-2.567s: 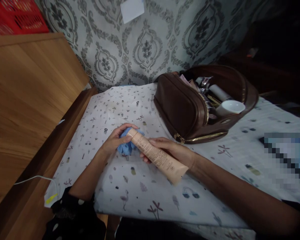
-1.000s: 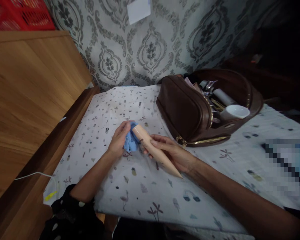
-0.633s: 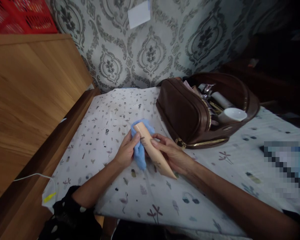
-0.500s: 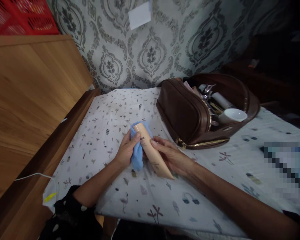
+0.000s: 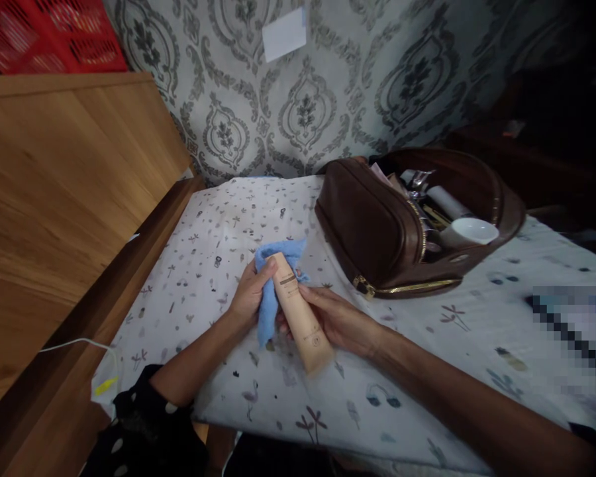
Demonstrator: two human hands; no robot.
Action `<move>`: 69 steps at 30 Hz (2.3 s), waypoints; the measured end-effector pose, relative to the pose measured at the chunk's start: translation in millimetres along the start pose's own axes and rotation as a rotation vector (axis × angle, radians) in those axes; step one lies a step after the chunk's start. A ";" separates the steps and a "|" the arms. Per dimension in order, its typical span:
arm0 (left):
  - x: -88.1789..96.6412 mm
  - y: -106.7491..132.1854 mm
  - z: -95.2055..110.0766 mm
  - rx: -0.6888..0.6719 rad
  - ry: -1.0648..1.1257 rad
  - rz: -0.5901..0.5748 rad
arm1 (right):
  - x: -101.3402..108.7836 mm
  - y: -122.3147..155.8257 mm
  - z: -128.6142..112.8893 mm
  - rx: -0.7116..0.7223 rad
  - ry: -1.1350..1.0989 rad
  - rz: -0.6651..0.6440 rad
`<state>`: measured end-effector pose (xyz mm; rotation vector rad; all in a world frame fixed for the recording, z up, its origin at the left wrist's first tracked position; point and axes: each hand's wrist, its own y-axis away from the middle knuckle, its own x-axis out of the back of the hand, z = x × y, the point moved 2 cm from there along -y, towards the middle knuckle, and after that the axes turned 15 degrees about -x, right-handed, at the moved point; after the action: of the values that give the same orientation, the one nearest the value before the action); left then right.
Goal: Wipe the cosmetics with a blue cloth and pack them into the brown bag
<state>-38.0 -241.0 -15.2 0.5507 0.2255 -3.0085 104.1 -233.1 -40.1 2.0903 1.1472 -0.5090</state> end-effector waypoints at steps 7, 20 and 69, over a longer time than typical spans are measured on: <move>13.4 -4.2 0.6 -0.246 -0.363 0.234 | -0.8 1.7 -1.6 0.136 0.250 0.214; -6.4 8.3 1.0 -0.097 -0.237 -0.122 | 1.0 -3.8 0.6 0.213 0.099 0.223; 103.1 20.1 51.8 -0.259 -1.507 -0.569 | 17.0 4.9 -18.7 0.457 0.587 0.404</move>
<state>-150.1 -273.9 -6.7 -1.9518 0.6419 -2.7702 117.6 -211.6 -35.9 2.9039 0.9139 0.0615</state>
